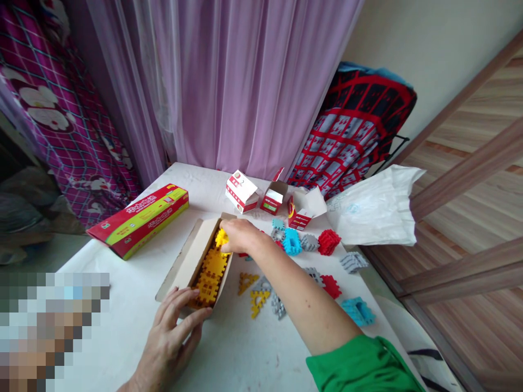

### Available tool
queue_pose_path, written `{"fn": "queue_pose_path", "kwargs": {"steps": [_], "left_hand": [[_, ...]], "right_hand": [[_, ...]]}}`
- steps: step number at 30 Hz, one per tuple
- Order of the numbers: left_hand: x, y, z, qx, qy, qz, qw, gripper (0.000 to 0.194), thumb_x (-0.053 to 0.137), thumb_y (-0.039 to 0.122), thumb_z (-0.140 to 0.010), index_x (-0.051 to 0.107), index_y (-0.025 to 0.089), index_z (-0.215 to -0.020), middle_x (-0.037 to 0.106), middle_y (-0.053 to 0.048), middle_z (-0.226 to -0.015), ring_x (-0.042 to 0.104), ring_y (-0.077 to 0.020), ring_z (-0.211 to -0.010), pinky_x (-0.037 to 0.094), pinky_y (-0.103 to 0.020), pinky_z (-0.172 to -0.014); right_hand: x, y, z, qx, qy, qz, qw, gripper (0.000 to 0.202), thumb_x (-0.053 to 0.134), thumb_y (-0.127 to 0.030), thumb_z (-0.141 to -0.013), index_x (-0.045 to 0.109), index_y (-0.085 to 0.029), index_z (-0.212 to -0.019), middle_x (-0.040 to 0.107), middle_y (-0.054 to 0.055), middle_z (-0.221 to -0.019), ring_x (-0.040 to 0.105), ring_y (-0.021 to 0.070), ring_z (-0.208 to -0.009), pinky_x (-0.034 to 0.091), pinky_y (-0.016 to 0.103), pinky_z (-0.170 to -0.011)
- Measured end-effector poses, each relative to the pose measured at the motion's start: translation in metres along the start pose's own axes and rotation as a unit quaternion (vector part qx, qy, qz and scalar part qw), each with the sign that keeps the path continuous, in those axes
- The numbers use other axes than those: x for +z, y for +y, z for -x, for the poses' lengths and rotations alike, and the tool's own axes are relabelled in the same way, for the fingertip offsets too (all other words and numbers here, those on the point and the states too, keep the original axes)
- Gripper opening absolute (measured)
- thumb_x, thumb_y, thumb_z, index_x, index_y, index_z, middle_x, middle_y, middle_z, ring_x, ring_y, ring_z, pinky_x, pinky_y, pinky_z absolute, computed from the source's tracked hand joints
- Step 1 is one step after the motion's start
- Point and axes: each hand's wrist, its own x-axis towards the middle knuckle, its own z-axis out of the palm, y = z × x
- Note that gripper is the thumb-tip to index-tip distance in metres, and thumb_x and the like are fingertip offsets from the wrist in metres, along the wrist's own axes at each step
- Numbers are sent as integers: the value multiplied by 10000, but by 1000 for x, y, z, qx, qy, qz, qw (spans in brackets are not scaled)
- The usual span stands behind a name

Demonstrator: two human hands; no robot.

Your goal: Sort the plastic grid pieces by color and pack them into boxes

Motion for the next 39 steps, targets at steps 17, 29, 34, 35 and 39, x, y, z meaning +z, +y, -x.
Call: {"fn": "queue_pose_path", "kwargs": {"steps": [17, 29, 34, 35, 39], "left_hand": [[-2, 1, -2, 3, -6, -9, 1000, 376, 530, 48, -844, 679, 288, -1092, 583, -76, -1227, 542, -222, -1191, 442, -491, -1083], [-3, 2, -2, 4, -12, -2, 1000, 374, 531, 45, -850, 675, 282, -1102, 572, -74, -1239, 532, -219, -1198, 410, -486, -1105], [-2, 2, -1, -2, -13, 0, 1000, 366, 528, 48, -855, 677, 277, -1099, 567, -80, -1245, 522, -224, -1212, 402, -494, -1108], [-1, 1, -1, -3, -12, 3, 1000, 366, 527, 48, -856, 676, 277, -1100, 566, -80, -1245, 520, -223, -1212, 400, -498, -1109], [0, 1, 0, -5, -5, 13, 1000, 358, 531, 56, -859, 670, 281, -1099, 563, -77, -1244, 513, -221, -1217, 396, -515, -1113]], "right_hand": [[11, -29, -4, 9, -85, 109, 990, 424, 779, -233, -720, 679, -127, -1119, 729, 172, -1108, 682, 300, -1049, 530, 335, -838], [19, -24, -5, 18, -93, 125, 988, 549, 811, -292, -678, 639, -137, -1176, 718, 171, -1124, 646, 306, -1109, 517, 354, -889], [16, -18, -2, 8, -76, 100, 992, 527, 767, -344, -712, 613, -166, -1184, 715, 155, -1119, 657, 304, -1073, 512, 346, -832], [14, -15, -1, 5, -64, 91, 994, 528, 748, -376, -724, 604, -175, -1191, 714, 149, -1112, 664, 303, -1053, 510, 344, -809], [8, -7, 0, 11, -14, 68, 998, 556, 700, -442, -744, 576, -194, -1225, 708, 137, -1105, 666, 300, -1026, 491, 341, -778]]}}
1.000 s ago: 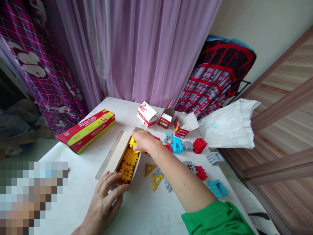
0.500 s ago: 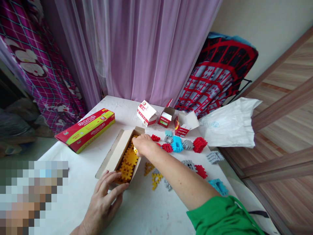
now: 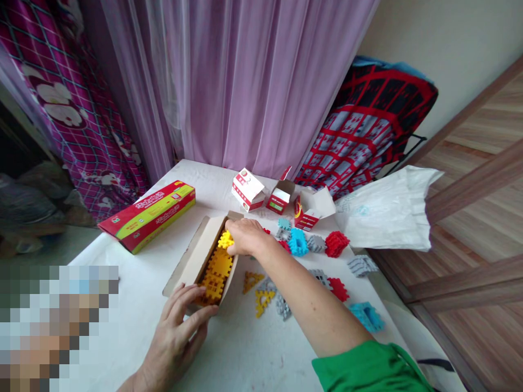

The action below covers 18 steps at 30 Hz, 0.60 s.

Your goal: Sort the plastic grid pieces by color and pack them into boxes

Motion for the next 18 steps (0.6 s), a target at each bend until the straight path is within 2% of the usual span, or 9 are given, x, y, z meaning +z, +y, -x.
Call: {"fn": "queue_pose_path", "kwargs": {"steps": [8, 12, 15, 18], "left_hand": [[0, 1, 1, -5, -4, -2, 1000, 366, 524, 56, -861, 675, 291, -1097, 560, -73, -1257, 507, -219, -1228, 391, -509, -1115], [0, 1, 1, 2, -4, -6, 1000, 351, 525, 64, -860, 677, 280, -1093, 560, -81, -1259, 510, -227, -1231, 393, -512, -1115], [-1, 1, -1, 4, 2, -10, 1000, 345, 524, 64, -859, 681, 274, -1084, 566, -83, -1252, 520, -229, -1226, 402, -504, -1110], [-1, 1, -2, 7, 9, -14, 1000, 346, 522, 62, -858, 682, 281, -1073, 570, -77, -1245, 520, -222, -1222, 406, -493, -1107]], "right_hand": [[13, -9, -4, 9, -7, -9, 1000, 512, 728, -465, -738, 611, -207, -1164, 716, 116, -1088, 662, 289, -1026, 464, 323, -768], [9, 9, -2, 24, 28, -42, 998, 549, 714, -529, -757, 593, -226, -1198, 713, 102, -1122, 666, 276, -1013, 447, 312, -757], [7, 23, -4, 36, 56, -56, 996, 553, 727, -520, -761, 587, -226, -1207, 709, 96, -1143, 659, 270, -1029, 435, 302, -764], [6, 26, -9, 41, 68, -63, 995, 558, 737, -528, -760, 587, -225, -1204, 715, 93, -1129, 658, 267, -1029, 432, 297, -768]]}}
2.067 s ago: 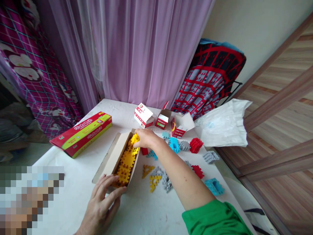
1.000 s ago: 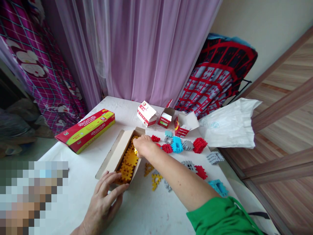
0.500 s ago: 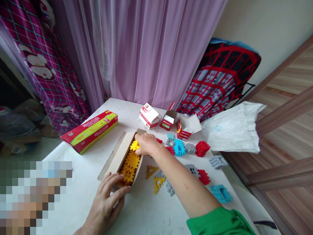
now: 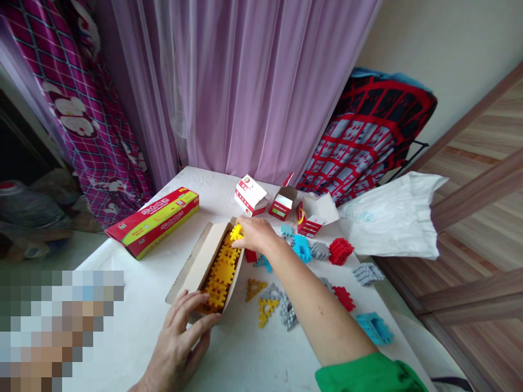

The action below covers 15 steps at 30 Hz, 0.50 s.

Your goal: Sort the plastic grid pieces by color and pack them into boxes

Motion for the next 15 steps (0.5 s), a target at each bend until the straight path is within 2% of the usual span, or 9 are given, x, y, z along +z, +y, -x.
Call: {"fn": "queue_pose_path", "kwargs": {"steps": [8, 15], "left_hand": [[0, -3, -1, 20, 18, -16, 1000, 368, 508, 44, -839, 669, 277, -1073, 579, -81, -1241, 526, -212, -1213, 439, -478, -1085], [1, -2, -1, 24, 15, -17, 999, 377, 504, 40, -841, 663, 283, -1082, 567, -81, -1246, 507, -209, -1230, 442, -481, -1081]], "right_hand": [[7, -17, -8, 24, 15, -13, 1000, 503, 739, -501, -772, 597, -242, -1179, 724, 64, -1116, 671, 230, -1011, 436, 276, -759], [24, 1, -11, 39, 56, -80, 994, 428, 707, -322, -794, 587, -192, -1184, 721, 73, -1085, 671, 206, -971, 439, 266, -765]]}}
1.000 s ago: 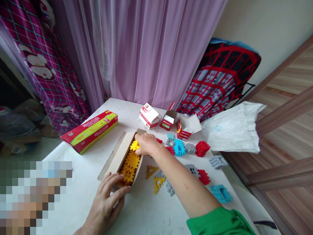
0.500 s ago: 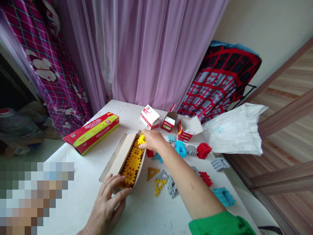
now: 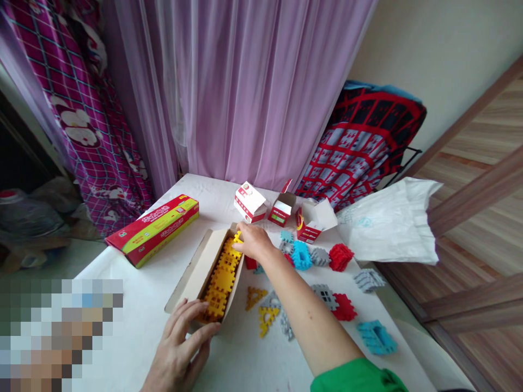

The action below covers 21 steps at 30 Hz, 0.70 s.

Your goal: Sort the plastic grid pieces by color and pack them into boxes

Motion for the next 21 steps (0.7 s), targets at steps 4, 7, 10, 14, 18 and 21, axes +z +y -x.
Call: {"fn": "queue_pose_path", "kwargs": {"steps": [4, 7, 10, 14, 18, 21], "left_hand": [[-1, 2, 0, -12, -8, 6, 1000, 374, 501, 36, -846, 671, 280, -1073, 563, -80, -1246, 509, -209, -1225, 429, -484, -1091], [-1, 4, 0, -30, -10, 16, 999, 354, 514, 58, -856, 674, 285, -1075, 570, -73, -1241, 515, -212, -1224, 420, -492, -1100], [-1, 4, 1, -37, -14, 21, 999, 346, 518, 76, -860, 678, 293, -1075, 577, -67, -1236, 524, -216, -1215, 425, -495, -1097], [-2, 3, 1, -34, -20, 14, 999, 358, 517, 68, -849, 681, 290, -1077, 580, -71, -1236, 532, -221, -1205, 435, -492, -1086], [-1, 3, 3, -33, -22, 16, 999, 369, 524, 60, -847, 676, 292, -1091, 571, -75, -1244, 526, -226, -1210, 423, -508, -1092], [0, 2, 4, -33, -25, 22, 999, 365, 528, 60, -850, 674, 288, -1095, 562, -80, -1258, 514, -230, -1227, 409, -515, -1101]], "right_hand": [[-2, -1, 11, -17, -2, -34, 999, 449, 711, -327, -785, 590, -189, -1195, 729, 60, -1047, 671, 199, -934, 441, 265, -762], [-6, -16, 26, -53, -33, -28, 998, 480, 717, -401, -772, 601, -226, -1204, 725, 59, -1107, 670, 228, -984, 447, 286, -773], [-6, -35, 41, -85, -58, -15, 995, 473, 704, -451, -779, 614, -237, -1191, 717, 72, -1152, 666, 255, -1027, 456, 312, -795], [-1, -48, 50, -114, -77, -20, 990, 512, 720, -480, -773, 615, -210, -1195, 707, 94, -1152, 646, 265, -1076, 464, 337, -854], [-1, -40, 45, -124, -61, -22, 990, 522, 718, -480, -792, 616, -209, -1226, 663, 98, -1247, 603, 257, -1157, 450, 343, -930], [-6, -27, 35, -54, -36, 11, 998, 295, 604, -347, -892, 663, -233, -1158, 686, 66, -1218, 624, 228, -1126, 453, 319, -915]]}}
